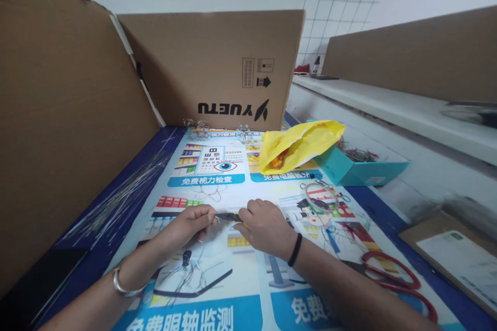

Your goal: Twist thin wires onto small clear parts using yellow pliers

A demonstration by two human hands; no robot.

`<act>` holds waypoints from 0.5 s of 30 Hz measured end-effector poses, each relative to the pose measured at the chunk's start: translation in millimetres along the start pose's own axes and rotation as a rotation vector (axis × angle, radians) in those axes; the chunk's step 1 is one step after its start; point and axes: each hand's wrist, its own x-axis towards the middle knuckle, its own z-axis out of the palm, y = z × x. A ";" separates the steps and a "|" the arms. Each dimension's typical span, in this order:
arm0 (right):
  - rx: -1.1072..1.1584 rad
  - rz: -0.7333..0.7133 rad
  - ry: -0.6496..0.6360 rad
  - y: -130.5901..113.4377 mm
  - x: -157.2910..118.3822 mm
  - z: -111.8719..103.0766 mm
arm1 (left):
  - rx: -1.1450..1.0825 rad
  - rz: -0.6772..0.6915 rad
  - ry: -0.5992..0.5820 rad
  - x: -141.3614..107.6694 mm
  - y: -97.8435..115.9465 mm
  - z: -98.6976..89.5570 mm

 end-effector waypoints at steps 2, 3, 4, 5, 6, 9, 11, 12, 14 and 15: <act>0.049 0.007 0.001 0.8 -0.3 1.3 | 0.009 0.011 0.013 0.4 -0.7 0.2; 0.081 0.011 0.001 1.5 -0.3 1.9 | 0.025 0.017 0.025 0.5 -1.0 0.4; 0.113 0.014 0.001 2.2 -0.3 2.4 | 0.049 0.026 0.042 0.5 -1.2 0.6; 0.143 0.017 -0.001 3.1 -0.2 2.7 | 0.078 0.034 0.061 0.4 -1.5 0.8; 0.167 0.021 -0.002 3.9 -0.1 2.8 | 0.107 0.045 0.079 0.3 -1.8 0.9; 0.198 0.029 -0.004 5.5 0.3 1.8 | 0.162 0.082 0.117 0.5 -3.0 0.9; 0.191 0.027 -0.003 5.4 0.5 0.9 | 0.184 0.101 0.126 0.9 -4.1 0.6; 0.183 0.025 -0.003 5.1 0.5 0.6 | 0.193 0.107 0.129 1.0 -4.5 0.4; 0.164 0.026 -0.001 4.4 0.6 0.6 | 0.207 0.113 0.131 1.1 -4.8 0.4; 0.154 0.025 0.001 4.0 0.6 0.8 | 0.210 0.114 0.130 1.0 -4.7 0.6</act>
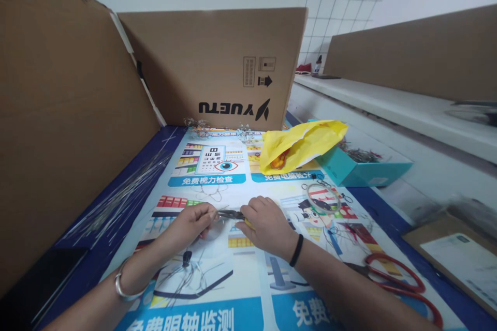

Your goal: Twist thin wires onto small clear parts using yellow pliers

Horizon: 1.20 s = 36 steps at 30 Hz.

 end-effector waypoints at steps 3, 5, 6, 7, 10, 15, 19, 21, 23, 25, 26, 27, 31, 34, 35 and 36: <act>-0.033 -0.008 0.013 -0.5 0.1 1.4 | -0.011 -0.006 -0.003 -0.6 2.1 0.8; -0.061 -0.013 0.025 -0.9 0.2 2.2 | -0.039 -0.026 -0.005 -0.9 3.9 1.6; -0.076 -0.015 0.029 -1.3 0.2 2.4 | -0.056 -0.040 -0.006 -1.1 4.7 2.0; -0.090 -0.017 0.032 -1.8 0.2 2.5 | -0.070 -0.053 -0.005 -1.2 5.3 2.4; -0.097 -0.008 0.031 -3.4 0.3 1.9 | -0.108 -0.082 0.000 -1.4 5.7 3.4; 0.040 0.032 0.047 -0.7 -0.6 3.0 | -0.174 -0.155 0.114 1.7 3.8 3.3; 0.211 0.123 0.123 -3.0 -1.2 6.8 | -0.216 -0.231 0.272 5.0 2.2 3.5; 0.292 0.193 0.196 -11.2 0.2 8.0 | -0.265 -0.230 0.313 4.5 2.0 5.8; 0.328 0.225 0.253 -23.0 2.9 8.5 | -0.293 -0.203 0.344 2.3 2.6 10.3; 0.338 0.180 0.308 -34.9 6.1 8.7 | -0.297 -0.150 0.368 -1.4 3.8 16.6; 0.329 0.148 0.317 -39.9 7.6 8.8 | -0.299 -0.123 0.374 -3.4 4.6 20.1; 0.319 0.133 0.326 -43.9 8.8 8.9 | -0.305 -0.103 0.378 -5.4 5.4 23.5; 0.284 0.123 0.330 -49.9 10.4 9.6 | -0.354 -0.090 0.383 -10.5 7.3 33.9; 0.281 0.115 0.334 -49.2 9.6 10.3 | -0.362 -0.091 0.378 -10.8 5.7 36.1; 0.283 0.110 0.336 -48.9 9.3 10.6 | -0.365 -0.094 0.374 -10.5 4.7 36.0; 0.285 0.102 0.336 -48.6 9.2 10.8 | -0.367 -0.096 0.372 -10.2 3.6 35.6</act>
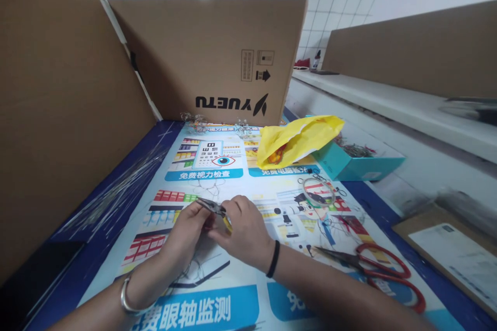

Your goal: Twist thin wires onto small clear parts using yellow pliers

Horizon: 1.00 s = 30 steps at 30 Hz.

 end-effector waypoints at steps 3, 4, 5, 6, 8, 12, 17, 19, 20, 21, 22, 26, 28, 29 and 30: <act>0.011 -0.017 -0.006 0.6 -0.2 0.2 | 0.006 -0.010 -0.005 1.7 -1.7 -1.5; 0.017 -0.021 -0.010 0.8 -0.3 0.1 | 0.006 -0.015 -0.008 1.9 -1.9 -1.7; 0.024 -0.024 -0.017 1.1 -0.5 -0.1 | 0.004 -0.020 -0.010 2.0 -1.9 -1.7; 0.033 -0.025 -0.024 1.5 -0.8 -0.3 | 0.000 -0.023 -0.015 1.9 -1.7 -1.6; 0.047 -0.018 -0.039 2.5 -1.8 -0.7 | -0.010 -0.025 -0.029 1.3 -1.2 -1.3; 0.060 -0.011 -0.034 3.8 -3.5 -1.4 | -0.026 -0.032 -0.045 0.5 -1.3 -1.5; 0.028 -0.015 -0.014 0.9 -2.5 -2.3 | -0.062 -0.050 -0.053 0.2 -1.9 -1.1; 0.002 -0.017 -0.020 0.1 -2.0 -2.3 | -0.104 -0.060 -0.057 -0.5 -1.0 -0.3; -0.011 -0.016 -0.026 0.0 -1.9 -2.2 | -0.125 -0.064 -0.055 -1.0 -0.3 0.2; -0.023 -0.016 -0.027 0.1 -1.9 -1.9 | -0.146 -0.067 -0.049 -1.5 0.5 0.8; -0.034 -0.015 -0.024 0.3 -2.0 -1.6 | -0.164 -0.069 -0.040 -2.1 1.5 1.3; -0.060 -0.009 -0.012 1.3 -2.1 -0.8 | -0.213 -0.078 -0.001 -3.8 4.9 3.0; -0.064 -0.005 -0.025 1.4 -1.9 -1.0 | -0.232 -0.083 -0.002 -4.2 5.8 3.3; -0.065 -0.003 -0.029 1.5 -1.8 -1.2 | -0.235 -0.083 -0.002 -4.3 6.0 3.3; -0.064 -0.003 -0.028 1.7 -1.7 -1.4 | -0.232 -0.081 0.000 -4.3 6.1 3.2</act>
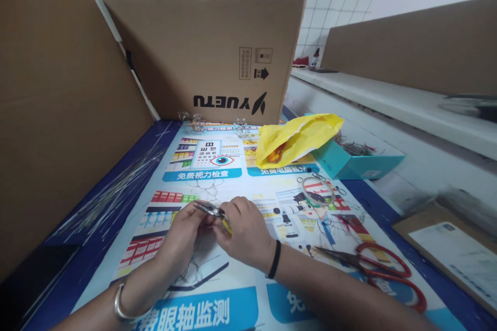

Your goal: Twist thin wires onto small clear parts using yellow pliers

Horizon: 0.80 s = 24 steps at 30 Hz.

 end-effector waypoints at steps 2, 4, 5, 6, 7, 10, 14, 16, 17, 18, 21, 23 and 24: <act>0.001 0.000 0.009 0.8 0.1 -0.5 | 0.015 0.005 0.006 0.2 0.2 -0.5; 0.000 -0.001 0.023 2.2 0.2 -1.0 | 0.024 0.006 0.001 0.6 0.6 -1.0; -0.002 -0.002 0.027 3.2 0.2 -1.3 | 0.020 0.003 -0.006 0.7 1.0 -1.2; -0.004 -0.002 0.034 4.2 0.3 -1.6 | 0.010 -0.001 -0.013 0.7 1.4 -1.2; -0.007 -0.004 0.040 5.3 0.3 -2.0 | -0.006 -0.010 -0.021 0.7 2.0 -1.1; -0.011 -0.021 0.058 8.6 0.5 -2.8 | -0.068 -0.055 -0.041 0.0 3.9 -0.3; -0.011 -0.036 0.062 12.4 0.6 -3.4 | -0.110 -0.089 -0.060 -0.5 4.7 -0.2; -0.002 -0.031 0.056 14.5 0.2 -3.6 | -0.153 -0.089 -0.086 -0.2 4.1 -0.9; 0.003 -0.029 0.050 15.6 0.0 -3.7 | -0.173 -0.087 -0.098 0.1 3.7 -1.3; 0.008 -0.027 0.041 16.9 -0.3 -3.9 | -0.186 -0.084 -0.107 0.4 3.5 -1.7; 0.013 -0.030 0.026 21.3 -0.5 -4.7 | -0.165 -0.096 -0.110 1.4 4.0 -2.4; 0.013 -0.030 0.036 24.5 0.1 -5.3 | -0.129 -0.129 -0.099 1.8 5.3 -2.8; 0.013 -0.026 0.043 26.0 0.6 -5.3 | -0.114 -0.148 -0.096 2.0 5.9 -3.1</act>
